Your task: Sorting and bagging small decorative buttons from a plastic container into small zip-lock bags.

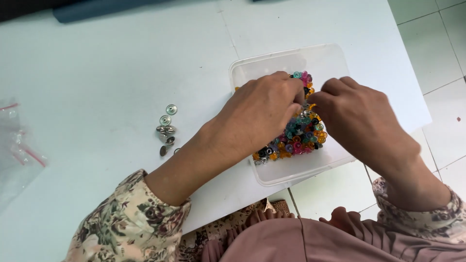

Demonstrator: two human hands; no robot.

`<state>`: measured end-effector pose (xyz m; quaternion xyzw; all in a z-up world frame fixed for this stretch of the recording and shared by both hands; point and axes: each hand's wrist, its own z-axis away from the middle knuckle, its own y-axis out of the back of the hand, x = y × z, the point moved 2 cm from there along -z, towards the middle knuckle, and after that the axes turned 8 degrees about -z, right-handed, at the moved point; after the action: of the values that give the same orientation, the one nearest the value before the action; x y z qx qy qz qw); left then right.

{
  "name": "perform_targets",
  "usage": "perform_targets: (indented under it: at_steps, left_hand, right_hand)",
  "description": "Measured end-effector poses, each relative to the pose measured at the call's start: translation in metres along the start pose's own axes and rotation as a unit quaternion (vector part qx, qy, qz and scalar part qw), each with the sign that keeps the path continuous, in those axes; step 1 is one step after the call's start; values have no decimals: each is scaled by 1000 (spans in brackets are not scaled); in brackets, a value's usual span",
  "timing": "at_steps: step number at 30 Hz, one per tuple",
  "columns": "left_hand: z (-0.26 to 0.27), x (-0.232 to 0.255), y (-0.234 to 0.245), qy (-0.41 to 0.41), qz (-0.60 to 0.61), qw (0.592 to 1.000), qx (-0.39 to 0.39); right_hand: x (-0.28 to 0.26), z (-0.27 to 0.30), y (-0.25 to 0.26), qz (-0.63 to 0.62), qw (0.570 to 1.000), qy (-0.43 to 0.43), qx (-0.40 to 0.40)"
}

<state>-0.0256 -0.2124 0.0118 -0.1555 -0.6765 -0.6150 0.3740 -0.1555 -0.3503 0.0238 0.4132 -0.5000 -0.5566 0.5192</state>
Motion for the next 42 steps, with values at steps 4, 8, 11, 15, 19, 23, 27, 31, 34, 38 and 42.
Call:
perform_targets:
  at_steps: [4,8,11,15,19,23,27,31,34,38,42]
  left_hand:
    - [-4,-21,-17,-5,-18,998,55]
    - [1,-25,-14,-70,46,985,150]
    - [3,-26,-11,-96,57,978,177]
    - [3,-29,-12,-113,76,972,193]
    - [3,-28,-10,-107,89,973,186]
    - [4,-28,-7,-104,104,970,192]
    - [4,-26,-2,-116,120,966,197]
    - [8,-20,4,-113,159,961,198]
    - [9,-19,5,-99,170,963,186]
    - [11,-19,10,-71,237,952,182]
    - [12,-19,10,-41,264,948,171]
  right_hand:
    - [9,-11,-27,115,992,45,13]
    - [10,-16,-37,165,983,70,26]
    - [9,-16,-39,178,981,72,28]
    - [7,-11,-40,217,972,82,22]
    - [4,-11,-37,214,974,77,19]
    - [8,-14,-40,216,972,84,45]
    - [10,-18,-23,99,964,107,224]
    - [-2,-18,4,-261,925,117,250]
    - [-2,-18,16,-315,914,78,244]
    - [-2,-21,23,-378,904,50,194]
    - [-3,-22,23,-411,894,35,175]
